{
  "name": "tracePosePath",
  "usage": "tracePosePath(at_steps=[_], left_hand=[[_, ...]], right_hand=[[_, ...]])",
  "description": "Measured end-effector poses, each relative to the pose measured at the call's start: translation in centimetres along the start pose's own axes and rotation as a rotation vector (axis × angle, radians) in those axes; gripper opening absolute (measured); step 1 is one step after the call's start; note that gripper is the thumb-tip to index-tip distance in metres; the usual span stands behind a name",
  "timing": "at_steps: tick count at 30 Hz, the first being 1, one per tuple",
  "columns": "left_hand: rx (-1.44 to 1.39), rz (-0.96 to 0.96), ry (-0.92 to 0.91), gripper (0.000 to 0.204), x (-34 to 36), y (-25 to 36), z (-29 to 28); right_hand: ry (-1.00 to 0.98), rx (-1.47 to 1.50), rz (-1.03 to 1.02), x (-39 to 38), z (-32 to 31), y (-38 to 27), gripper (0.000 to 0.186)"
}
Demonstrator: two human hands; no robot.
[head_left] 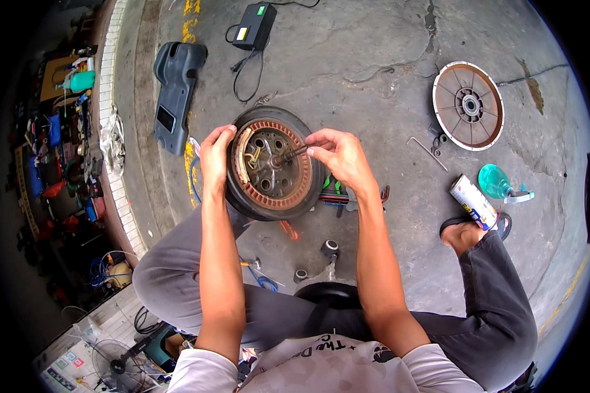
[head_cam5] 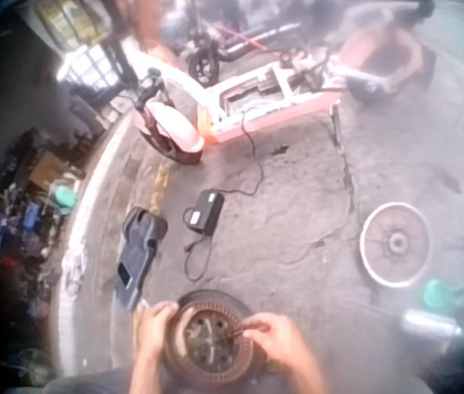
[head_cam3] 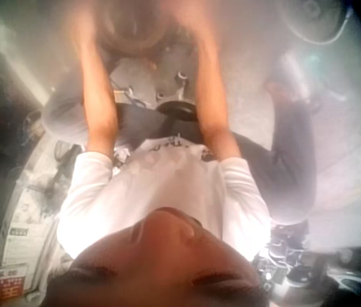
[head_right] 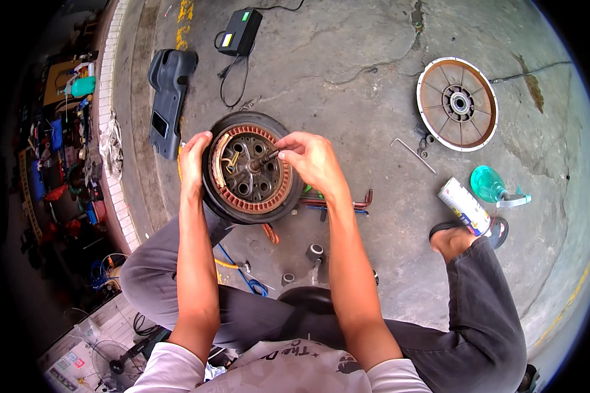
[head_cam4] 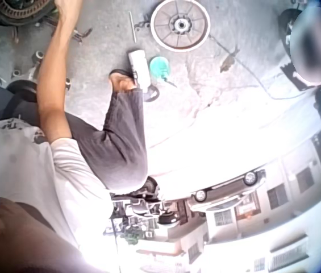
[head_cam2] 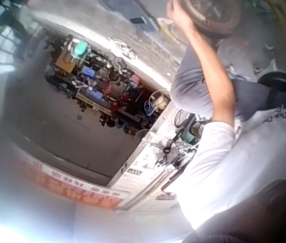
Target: The person disassembles an electric scooter motor by removing screws and separating the housing. They inspect the internal stator and rotor, spray lubricant on the shaft, and reassemble the components.
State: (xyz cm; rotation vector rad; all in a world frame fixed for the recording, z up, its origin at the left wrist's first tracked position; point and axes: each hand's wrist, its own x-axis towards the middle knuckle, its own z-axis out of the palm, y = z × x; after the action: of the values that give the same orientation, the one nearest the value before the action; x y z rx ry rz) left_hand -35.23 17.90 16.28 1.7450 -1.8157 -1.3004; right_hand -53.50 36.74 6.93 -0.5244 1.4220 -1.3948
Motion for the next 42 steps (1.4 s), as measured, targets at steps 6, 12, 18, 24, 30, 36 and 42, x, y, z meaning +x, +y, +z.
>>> tracePosePath(at_steps=[6,12,18,24,30,36,42], left_hand=[[0.01,0.01,-0.007,0.035,-0.1,0.1,0.0],[0.075,0.034,0.003,0.04,0.4,-0.6,-0.4],[-0.009,0.023,-0.027,0.041,1.2,-1.9,-1.4],[-0.095,-0.003,-0.049,0.037,0.8,-2.3,-1.6],[-0.147,-0.027,-0.053,0.033,1.2,-2.7,-1.7],[-0.101,0.005,-0.044,0.033,1.2,-2.6,-1.8],[-0.088,-0.031,-0.034,0.033,1.0,-2.6,-1.8]], right_hand=[[-0.034,0.008,-0.029,0.1,0.0,0.2,0.02],[-0.139,0.006,-0.008,0.4,-0.5,0.3,0.017],[-0.168,0.043,0.012,0.3,0.0,0.4,0.017],[-0.266,0.17,0.005,0.0,-1.3,1.8,0.025],[-0.253,-0.088,0.146,-0.2,-2.1,7.3,0.034],[-0.256,-0.106,0.182,-0.2,-2.4,7.7,0.032],[-0.209,-0.069,0.216,-0.2,-2.9,6.3,0.034]])
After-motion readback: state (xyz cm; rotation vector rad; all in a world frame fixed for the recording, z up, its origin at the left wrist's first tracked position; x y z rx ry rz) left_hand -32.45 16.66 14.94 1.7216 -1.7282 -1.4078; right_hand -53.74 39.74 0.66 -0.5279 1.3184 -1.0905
